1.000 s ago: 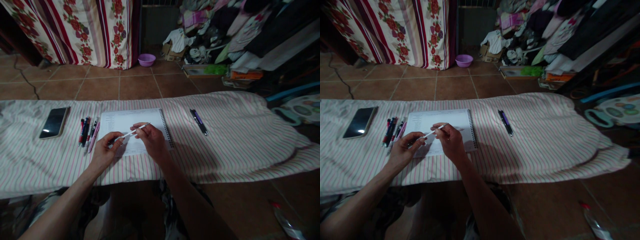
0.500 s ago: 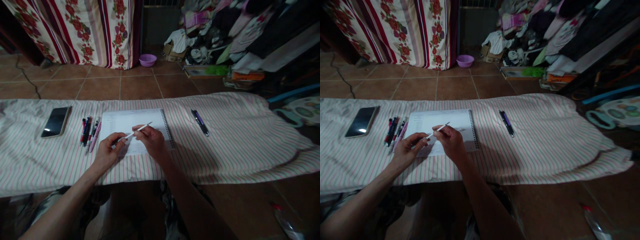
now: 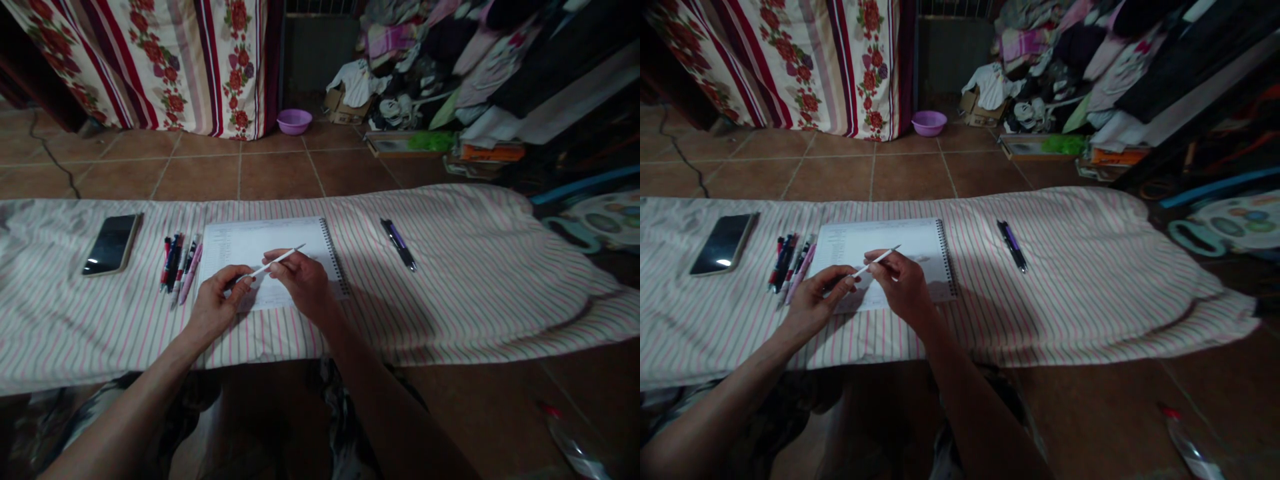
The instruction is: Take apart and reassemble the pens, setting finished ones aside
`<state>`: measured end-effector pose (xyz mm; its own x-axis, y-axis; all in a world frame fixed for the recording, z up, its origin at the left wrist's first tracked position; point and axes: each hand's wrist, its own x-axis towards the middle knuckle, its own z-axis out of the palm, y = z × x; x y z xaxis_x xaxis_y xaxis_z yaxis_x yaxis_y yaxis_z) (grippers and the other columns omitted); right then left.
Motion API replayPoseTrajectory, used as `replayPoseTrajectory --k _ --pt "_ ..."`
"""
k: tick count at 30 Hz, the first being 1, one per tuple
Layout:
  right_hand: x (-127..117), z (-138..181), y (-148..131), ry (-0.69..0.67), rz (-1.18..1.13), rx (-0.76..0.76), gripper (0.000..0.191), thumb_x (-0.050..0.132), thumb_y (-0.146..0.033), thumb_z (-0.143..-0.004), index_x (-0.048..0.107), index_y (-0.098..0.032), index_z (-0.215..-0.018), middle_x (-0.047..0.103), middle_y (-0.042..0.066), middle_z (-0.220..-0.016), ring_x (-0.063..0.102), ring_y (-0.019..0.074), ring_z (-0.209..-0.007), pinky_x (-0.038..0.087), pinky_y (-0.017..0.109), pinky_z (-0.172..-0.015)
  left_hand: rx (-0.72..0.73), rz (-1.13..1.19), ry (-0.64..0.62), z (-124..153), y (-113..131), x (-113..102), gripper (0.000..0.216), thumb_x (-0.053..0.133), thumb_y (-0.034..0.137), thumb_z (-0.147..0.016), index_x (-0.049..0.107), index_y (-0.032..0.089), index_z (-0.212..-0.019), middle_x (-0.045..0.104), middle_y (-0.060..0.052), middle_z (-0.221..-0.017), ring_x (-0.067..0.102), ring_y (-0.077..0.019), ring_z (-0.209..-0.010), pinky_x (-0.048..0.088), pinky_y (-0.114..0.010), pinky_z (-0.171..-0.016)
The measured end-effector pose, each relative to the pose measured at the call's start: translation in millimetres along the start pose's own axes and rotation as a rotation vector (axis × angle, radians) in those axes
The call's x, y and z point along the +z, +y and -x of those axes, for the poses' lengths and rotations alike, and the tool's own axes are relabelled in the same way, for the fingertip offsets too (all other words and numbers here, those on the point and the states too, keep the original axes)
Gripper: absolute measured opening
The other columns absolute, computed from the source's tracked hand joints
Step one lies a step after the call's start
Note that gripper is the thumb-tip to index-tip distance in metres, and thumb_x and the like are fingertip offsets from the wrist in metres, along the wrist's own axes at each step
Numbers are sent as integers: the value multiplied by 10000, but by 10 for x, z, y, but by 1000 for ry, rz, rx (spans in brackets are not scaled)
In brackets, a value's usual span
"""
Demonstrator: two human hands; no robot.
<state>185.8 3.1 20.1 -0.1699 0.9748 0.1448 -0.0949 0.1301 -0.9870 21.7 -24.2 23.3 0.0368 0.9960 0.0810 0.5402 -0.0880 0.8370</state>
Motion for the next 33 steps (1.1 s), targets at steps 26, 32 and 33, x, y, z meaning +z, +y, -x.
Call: replayPoseTrajectory --k 26,32,33 --pt "10 4 -11 25 18 11 161 591 -262 -753 658 -207 -888 705 26 -852 663 137 -742 530 279 -698 -2 -18 -22 -8 20 4 281 476 386 -815 607 155 -907 664 -46 -789 604 -164 -698 457 -284 -667" --pt "-9 -19 -22 108 -18 31 149 599 -268 -736 644 -200 -861 704 25 -832 658 134 -734 527 268 -673 6 -37 -11 -2 17 15 259 483 372 -814 611 164 -903 664 -42 -816 599 -156 -704 459 -281 -676" --pt "-12 -28 -20 135 -28 41 147 601 -275 -734 642 -198 -853 702 23 -815 656 130 -716 526 261 -655 6 -35 -5 -1 16 20 253 488 368 -811 611 166 -900 664 -40 -821 597 -153 -700 459 -280 -676"
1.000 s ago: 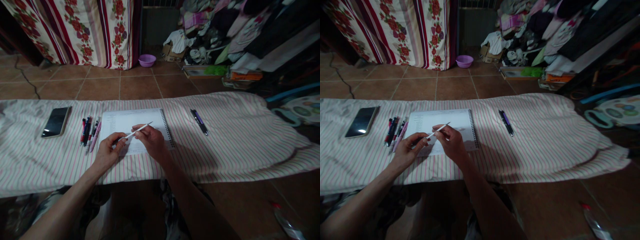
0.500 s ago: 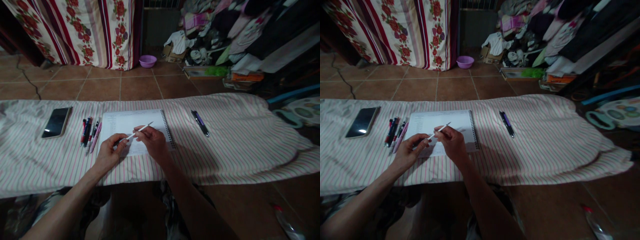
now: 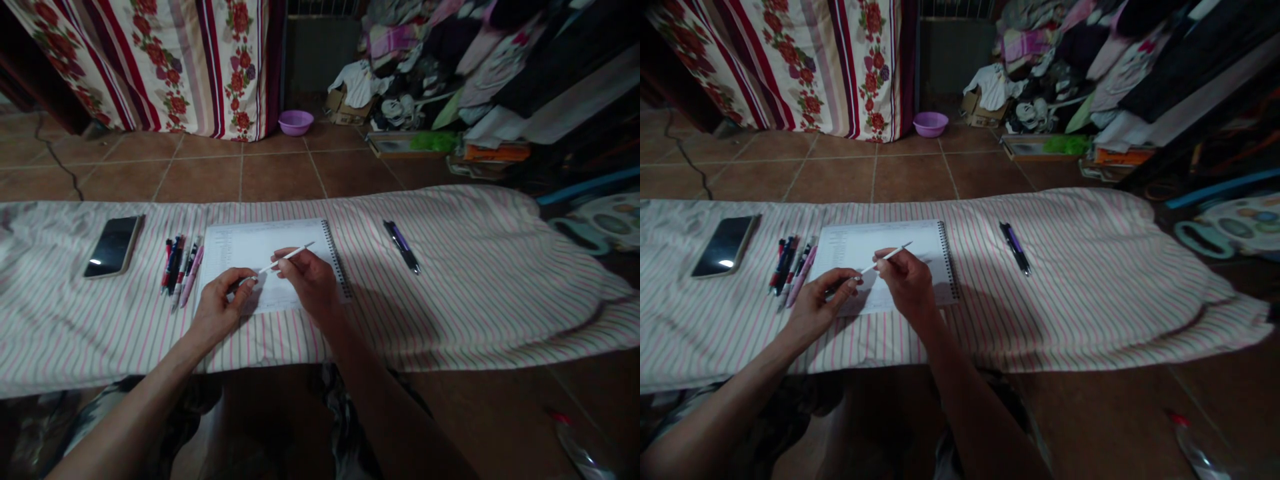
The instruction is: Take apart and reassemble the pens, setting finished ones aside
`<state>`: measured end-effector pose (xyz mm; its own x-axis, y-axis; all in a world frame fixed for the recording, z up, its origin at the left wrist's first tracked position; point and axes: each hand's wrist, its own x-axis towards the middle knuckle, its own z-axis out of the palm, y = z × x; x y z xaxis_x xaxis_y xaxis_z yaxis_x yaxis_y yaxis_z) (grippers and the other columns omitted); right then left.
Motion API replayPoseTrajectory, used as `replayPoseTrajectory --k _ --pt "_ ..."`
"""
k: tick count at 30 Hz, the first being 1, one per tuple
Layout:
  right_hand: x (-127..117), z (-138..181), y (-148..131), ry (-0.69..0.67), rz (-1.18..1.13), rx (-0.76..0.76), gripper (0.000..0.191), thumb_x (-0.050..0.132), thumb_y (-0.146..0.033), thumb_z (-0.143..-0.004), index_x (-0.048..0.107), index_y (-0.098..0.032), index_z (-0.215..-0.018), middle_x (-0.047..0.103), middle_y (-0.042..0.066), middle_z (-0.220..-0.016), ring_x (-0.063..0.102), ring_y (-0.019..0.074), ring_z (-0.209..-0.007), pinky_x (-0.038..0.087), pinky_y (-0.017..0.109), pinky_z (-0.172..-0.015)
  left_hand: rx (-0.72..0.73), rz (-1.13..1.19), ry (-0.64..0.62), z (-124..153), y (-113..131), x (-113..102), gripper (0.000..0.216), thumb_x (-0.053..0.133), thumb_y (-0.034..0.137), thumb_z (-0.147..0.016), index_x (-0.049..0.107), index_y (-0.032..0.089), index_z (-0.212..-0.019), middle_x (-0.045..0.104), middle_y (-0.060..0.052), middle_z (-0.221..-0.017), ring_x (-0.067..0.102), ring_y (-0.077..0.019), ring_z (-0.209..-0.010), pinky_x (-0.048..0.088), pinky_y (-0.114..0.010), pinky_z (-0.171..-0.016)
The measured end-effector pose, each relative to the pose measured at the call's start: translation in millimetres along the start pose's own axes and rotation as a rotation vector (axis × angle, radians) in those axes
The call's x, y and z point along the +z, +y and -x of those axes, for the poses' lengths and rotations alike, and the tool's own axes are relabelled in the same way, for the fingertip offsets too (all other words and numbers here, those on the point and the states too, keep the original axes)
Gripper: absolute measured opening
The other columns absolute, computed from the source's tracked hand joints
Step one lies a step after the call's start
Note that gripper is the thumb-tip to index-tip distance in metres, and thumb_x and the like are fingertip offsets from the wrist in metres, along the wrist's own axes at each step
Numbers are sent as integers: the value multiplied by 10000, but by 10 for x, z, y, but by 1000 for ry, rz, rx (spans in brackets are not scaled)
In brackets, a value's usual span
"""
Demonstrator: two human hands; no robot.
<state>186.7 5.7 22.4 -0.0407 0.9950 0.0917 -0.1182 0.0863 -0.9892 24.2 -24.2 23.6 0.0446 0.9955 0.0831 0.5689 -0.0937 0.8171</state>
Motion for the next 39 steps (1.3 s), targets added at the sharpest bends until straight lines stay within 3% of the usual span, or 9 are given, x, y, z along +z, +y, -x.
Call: replayPoseTrajectory --k 8,39 --pt "-22 -27 -2 82 -42 70 143 620 -295 -709 638 -193 -808 693 12 -768 652 125 -675 517 242 -591 13 -41 59 -19 3 30 228 516 353 -780 623 167 -856 644 -21 -752 554 -136 -647 436 -256 -610" --pt "42 11 27 -24 -36 33 147 601 -332 -735 623 -197 -790 678 7 -728 652 129 -657 530 241 -567 -7 -25 62 -9 38 29 212 522 343 -778 626 175 -854 657 -16 -778 579 -139 -673 447 -246 -627"
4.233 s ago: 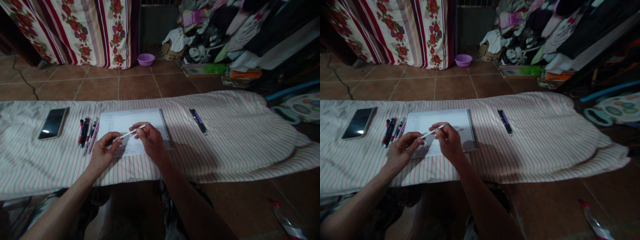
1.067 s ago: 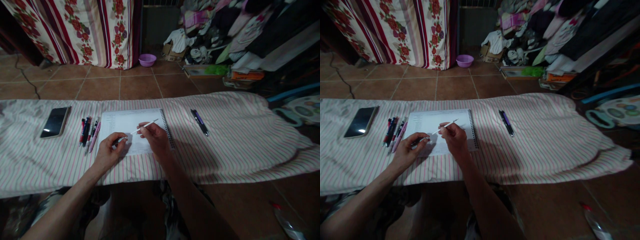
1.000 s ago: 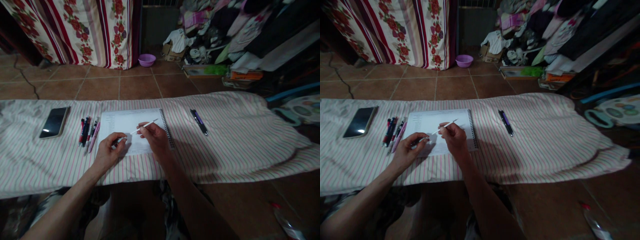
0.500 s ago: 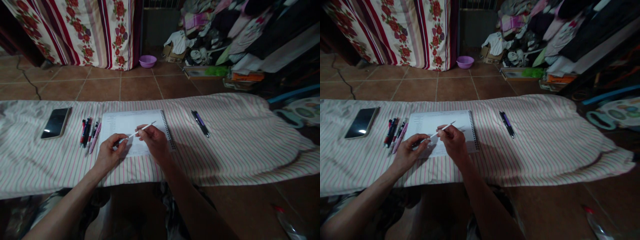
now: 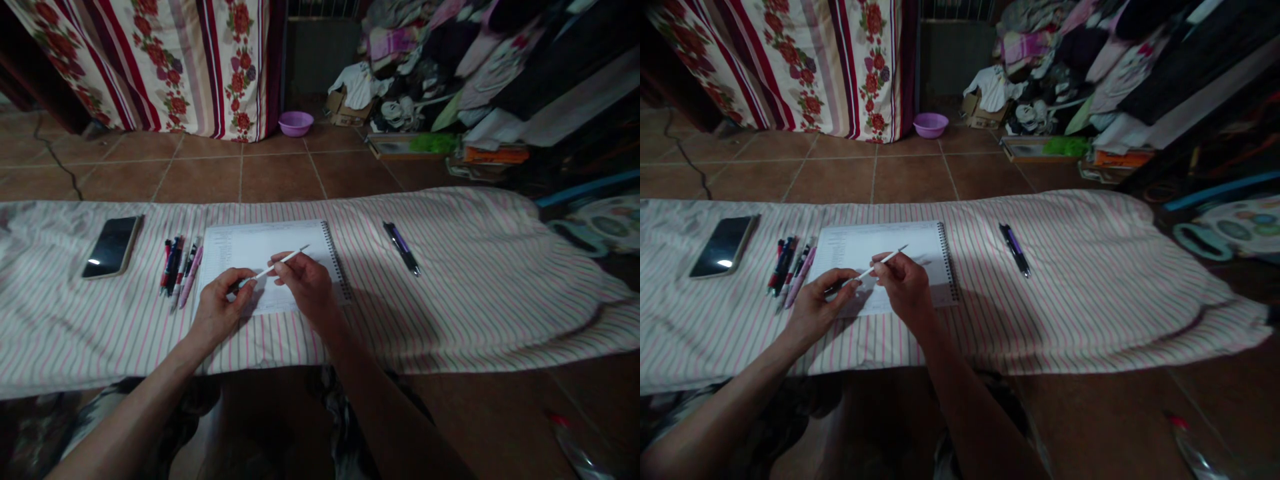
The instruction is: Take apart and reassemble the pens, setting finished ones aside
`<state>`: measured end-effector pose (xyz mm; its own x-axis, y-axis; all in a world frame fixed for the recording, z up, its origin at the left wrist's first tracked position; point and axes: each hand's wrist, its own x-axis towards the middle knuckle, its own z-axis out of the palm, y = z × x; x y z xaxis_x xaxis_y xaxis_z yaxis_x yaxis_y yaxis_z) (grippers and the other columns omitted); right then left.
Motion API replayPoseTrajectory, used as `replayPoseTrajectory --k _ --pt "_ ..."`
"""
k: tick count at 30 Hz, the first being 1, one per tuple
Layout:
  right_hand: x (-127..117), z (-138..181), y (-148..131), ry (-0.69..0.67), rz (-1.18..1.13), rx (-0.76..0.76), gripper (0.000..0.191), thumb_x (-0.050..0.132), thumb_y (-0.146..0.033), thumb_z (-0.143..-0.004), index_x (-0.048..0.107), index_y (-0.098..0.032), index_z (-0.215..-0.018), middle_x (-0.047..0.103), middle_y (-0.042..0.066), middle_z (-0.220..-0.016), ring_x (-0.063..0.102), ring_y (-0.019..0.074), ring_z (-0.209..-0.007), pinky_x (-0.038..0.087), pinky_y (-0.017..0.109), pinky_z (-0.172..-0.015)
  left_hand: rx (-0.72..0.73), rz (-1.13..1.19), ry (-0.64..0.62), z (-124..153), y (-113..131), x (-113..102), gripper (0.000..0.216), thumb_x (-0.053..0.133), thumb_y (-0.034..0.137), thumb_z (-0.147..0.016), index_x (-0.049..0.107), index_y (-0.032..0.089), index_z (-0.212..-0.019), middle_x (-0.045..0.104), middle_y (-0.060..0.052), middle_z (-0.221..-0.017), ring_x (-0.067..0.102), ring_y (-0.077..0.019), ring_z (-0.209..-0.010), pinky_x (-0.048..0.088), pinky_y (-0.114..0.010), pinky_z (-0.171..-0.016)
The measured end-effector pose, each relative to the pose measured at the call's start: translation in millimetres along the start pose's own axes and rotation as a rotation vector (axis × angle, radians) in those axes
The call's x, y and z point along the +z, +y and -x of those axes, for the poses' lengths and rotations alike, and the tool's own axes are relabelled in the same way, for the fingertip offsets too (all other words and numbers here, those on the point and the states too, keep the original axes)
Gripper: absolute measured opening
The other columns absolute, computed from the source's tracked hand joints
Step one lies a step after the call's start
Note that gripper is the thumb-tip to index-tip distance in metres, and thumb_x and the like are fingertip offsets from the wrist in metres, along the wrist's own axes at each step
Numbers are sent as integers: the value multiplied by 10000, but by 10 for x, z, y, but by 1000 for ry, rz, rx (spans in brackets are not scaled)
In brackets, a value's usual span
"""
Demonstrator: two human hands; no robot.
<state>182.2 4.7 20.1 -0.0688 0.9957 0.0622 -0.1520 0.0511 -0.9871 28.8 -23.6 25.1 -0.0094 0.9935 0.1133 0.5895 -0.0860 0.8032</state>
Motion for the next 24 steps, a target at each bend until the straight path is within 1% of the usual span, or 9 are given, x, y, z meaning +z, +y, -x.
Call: replayPoseTrajectory --k 9,13,24 --pt "-2 6 13 -11 5 -1 141 603 -316 -732 627 -199 -807 685 10 -785 652 122 -685 539 242 -596 -1 -5 10 0 7 -2 212 525 347 -769 624 175 -845 653 -12 -757 571 -139 -660 444 -243 -616" --pt "-12 4 19 -12 1 -2 147 606 -324 -733 627 -202 -812 684 5 -773 655 124 -689 544 249 -606 -5 -14 0 6 6 -6 213 518 348 -779 621 180 -860 657 -13 -783 578 -140 -677 447 -244 -622" --pt "-12 -1 25 -21 7 -3 182 611 -359 -737 631 -201 -825 692 11 -776 661 134 -695 550 266 -623 -29 -1 13 -5 45 -10 227 524 367 -758 628 179 -831 650 -11 -730 565 -140 -633 445 -249 -600"
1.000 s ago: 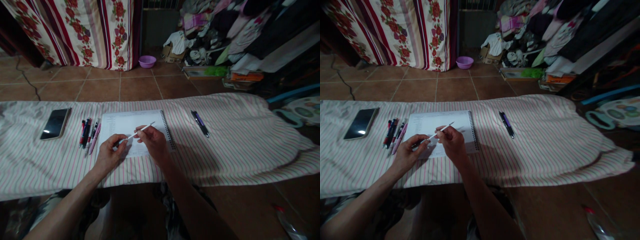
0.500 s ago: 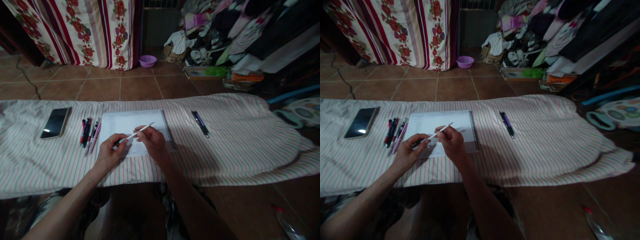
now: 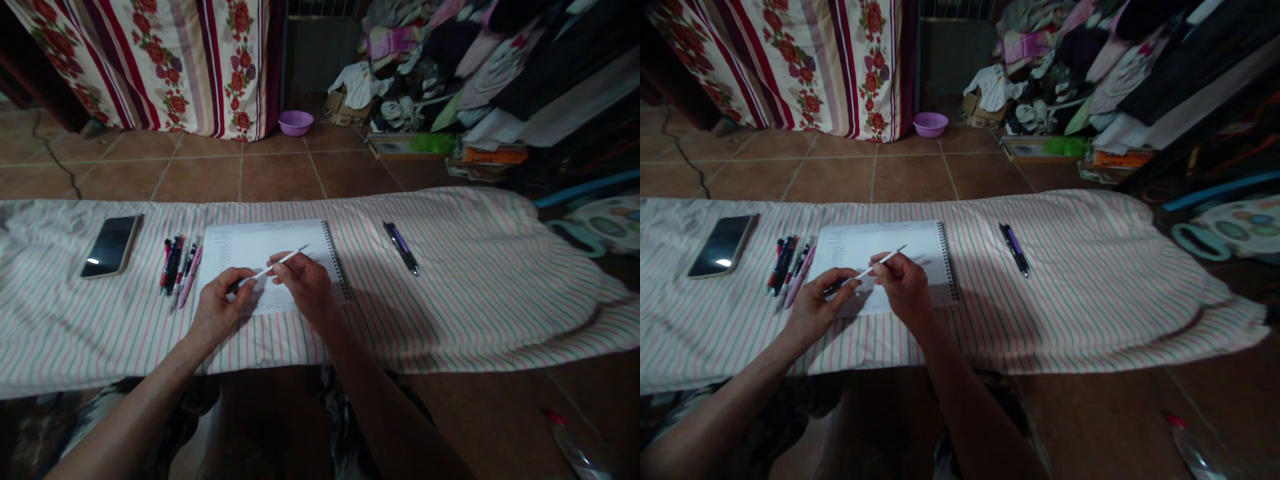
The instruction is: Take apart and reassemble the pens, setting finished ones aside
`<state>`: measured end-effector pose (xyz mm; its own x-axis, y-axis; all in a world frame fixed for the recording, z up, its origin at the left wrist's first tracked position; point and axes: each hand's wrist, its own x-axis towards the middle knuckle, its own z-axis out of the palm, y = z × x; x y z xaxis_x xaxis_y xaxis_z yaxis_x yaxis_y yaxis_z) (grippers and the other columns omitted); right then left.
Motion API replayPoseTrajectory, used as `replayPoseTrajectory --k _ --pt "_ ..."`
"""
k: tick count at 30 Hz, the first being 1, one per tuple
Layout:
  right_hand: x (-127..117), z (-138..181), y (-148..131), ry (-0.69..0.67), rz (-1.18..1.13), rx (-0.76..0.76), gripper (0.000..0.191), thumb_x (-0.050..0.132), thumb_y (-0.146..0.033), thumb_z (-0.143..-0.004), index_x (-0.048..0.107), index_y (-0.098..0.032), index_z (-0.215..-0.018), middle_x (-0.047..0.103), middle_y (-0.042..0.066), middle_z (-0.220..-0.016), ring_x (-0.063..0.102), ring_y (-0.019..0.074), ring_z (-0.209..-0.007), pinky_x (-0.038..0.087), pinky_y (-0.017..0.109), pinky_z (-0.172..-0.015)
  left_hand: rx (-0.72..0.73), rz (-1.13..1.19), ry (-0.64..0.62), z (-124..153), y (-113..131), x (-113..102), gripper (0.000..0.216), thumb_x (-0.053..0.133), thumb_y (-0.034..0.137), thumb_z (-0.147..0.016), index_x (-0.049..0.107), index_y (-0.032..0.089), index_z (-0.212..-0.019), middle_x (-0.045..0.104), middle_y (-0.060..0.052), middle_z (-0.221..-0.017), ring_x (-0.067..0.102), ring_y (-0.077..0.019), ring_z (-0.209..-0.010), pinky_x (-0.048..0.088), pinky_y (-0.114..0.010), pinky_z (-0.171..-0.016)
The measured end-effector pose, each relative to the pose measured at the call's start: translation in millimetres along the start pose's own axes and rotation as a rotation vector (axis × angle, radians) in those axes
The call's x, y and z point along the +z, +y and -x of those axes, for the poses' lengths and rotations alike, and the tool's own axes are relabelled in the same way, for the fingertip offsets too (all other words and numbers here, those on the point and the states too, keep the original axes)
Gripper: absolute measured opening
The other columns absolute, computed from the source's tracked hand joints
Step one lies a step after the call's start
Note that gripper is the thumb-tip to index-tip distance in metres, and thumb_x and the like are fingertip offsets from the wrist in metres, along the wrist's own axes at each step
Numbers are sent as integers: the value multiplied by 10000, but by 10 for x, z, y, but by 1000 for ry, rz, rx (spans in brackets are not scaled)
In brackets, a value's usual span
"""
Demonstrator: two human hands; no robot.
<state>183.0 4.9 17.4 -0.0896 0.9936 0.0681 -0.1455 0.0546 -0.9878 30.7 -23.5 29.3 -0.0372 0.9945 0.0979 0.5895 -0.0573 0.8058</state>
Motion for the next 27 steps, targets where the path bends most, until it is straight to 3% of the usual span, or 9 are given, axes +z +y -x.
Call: replayPoseTrajectory --k 27 --pt "11 2 23 -6 -69 -2 124 641 -324 -717 649 -203 -741 684 3 -819 652 114 -677 573 264 -654 8 24 -22 -11 -63 -6 239 521 378 -784 621 173 -857 655 -23 -778 584 -149 -678 454 -265 -649"
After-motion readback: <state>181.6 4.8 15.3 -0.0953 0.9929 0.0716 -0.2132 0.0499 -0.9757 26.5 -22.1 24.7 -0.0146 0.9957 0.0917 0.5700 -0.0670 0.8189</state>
